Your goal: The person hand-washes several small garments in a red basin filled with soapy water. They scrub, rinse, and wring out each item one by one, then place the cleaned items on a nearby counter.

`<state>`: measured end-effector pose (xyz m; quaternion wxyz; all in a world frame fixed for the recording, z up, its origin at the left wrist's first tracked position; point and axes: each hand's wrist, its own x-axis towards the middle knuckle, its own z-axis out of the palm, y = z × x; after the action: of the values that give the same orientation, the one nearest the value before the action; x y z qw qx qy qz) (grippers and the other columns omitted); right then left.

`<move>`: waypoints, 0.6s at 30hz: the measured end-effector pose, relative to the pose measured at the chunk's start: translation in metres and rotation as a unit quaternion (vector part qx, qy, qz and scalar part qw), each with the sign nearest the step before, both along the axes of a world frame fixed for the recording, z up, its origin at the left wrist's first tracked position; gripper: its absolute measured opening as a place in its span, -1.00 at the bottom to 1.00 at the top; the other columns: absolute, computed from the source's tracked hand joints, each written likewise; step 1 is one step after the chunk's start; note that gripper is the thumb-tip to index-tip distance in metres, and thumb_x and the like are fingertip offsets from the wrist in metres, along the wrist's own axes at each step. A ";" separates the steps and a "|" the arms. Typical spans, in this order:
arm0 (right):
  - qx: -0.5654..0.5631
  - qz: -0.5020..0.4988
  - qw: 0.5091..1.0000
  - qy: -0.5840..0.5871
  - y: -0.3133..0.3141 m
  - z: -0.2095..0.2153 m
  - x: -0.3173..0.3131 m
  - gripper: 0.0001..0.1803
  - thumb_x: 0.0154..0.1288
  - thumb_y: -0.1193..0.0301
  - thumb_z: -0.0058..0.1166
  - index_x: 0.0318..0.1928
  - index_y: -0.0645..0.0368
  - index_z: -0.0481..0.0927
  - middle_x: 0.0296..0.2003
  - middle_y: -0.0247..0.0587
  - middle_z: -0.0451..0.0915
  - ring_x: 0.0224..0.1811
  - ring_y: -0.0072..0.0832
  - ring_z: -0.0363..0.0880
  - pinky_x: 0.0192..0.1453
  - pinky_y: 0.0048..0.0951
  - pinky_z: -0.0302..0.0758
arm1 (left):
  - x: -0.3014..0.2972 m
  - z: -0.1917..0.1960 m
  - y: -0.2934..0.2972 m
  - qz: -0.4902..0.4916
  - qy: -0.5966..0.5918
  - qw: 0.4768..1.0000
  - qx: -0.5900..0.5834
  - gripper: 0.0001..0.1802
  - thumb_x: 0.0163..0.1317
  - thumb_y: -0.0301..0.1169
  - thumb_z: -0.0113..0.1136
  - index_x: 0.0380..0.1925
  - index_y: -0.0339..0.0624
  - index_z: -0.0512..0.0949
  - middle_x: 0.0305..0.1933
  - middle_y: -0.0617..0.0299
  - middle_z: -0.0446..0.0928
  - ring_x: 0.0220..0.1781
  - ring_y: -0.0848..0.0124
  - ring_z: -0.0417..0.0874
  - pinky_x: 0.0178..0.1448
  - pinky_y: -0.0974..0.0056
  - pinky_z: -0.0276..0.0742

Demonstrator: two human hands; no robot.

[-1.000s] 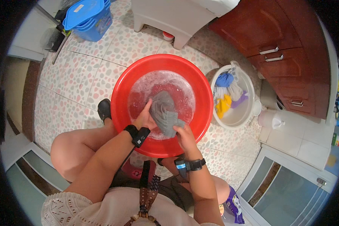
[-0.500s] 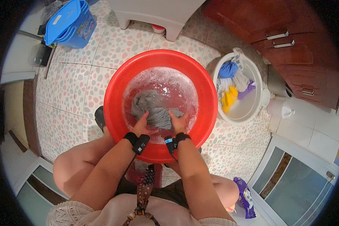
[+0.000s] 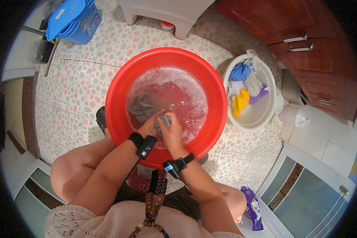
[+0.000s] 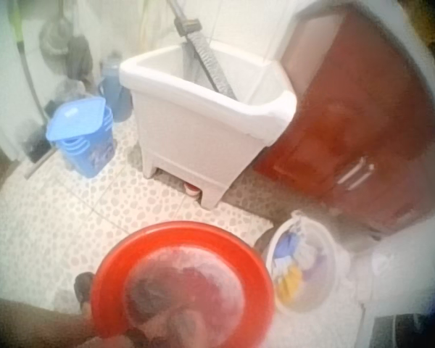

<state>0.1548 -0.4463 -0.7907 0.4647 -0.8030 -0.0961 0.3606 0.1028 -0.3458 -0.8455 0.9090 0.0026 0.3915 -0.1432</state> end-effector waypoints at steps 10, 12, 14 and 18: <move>-0.159 0.066 0.972 -0.159 -0.017 -0.038 0.036 -0.66 0.22 0.26 0.16 -0.06 0.16 0.53 -0.14 -0.06 0.56 -0.11 -0.18 0.56 -0.11 -0.18 0.51 | -0.020 -0.047 -0.021 -0.151 -0.174 0.767 0.599 -0.57 0.33 -0.03 0.08 0.01 -0.09 0.48 -0.05 0.22 0.52 0.03 0.28 0.51 0.13 0.11 0.44; -0.179 0.045 0.961 -0.208 -0.022 -0.052 0.038 -0.49 0.16 0.20 0.22 0.08 0.15 0.46 0.05 0.02 0.44 0.10 -0.11 0.44 0.05 -0.11 0.43 | -0.021 -0.056 -0.021 -0.115 -0.007 0.911 0.397 -0.49 0.31 0.06 0.08 0.09 -0.03 0.44 0.05 0.22 0.47 0.13 0.24 0.43 0.21 0.04 0.38; -0.165 0.156 0.925 -0.305 -0.032 -0.060 0.037 -0.25 0.09 0.10 0.27 0.24 0.09 0.30 0.26 0.11 0.22 0.31 -0.01 0.21 0.25 0.05 0.25 | -0.022 -0.061 -0.016 0.003 0.207 0.975 0.079 -0.39 0.27 0.12 0.11 0.19 0.03 0.39 0.16 0.22 0.43 0.20 0.18 0.37 0.26 0.01 0.34; -0.240 0.445 0.801 -0.321 -0.040 -0.071 0.039 -0.04 0.04 0.26 0.30 0.43 0.00 0.07 0.37 0.12 0.08 0.43 0.06 0.03 0.37 0.25 0.07 | -0.029 -0.056 -0.001 -0.034 0.234 0.971 0.045 -0.21 0.27 0.13 0.11 0.38 0.05 0.14 0.39 0.13 0.11 0.35 0.13 0.23 0.40 -0.02 0.20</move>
<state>0.1936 -0.4865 -0.8622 -0.0117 -0.8274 -0.4971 0.2610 0.0741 -0.3471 -0.9011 0.7854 0.0229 0.5994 -0.1530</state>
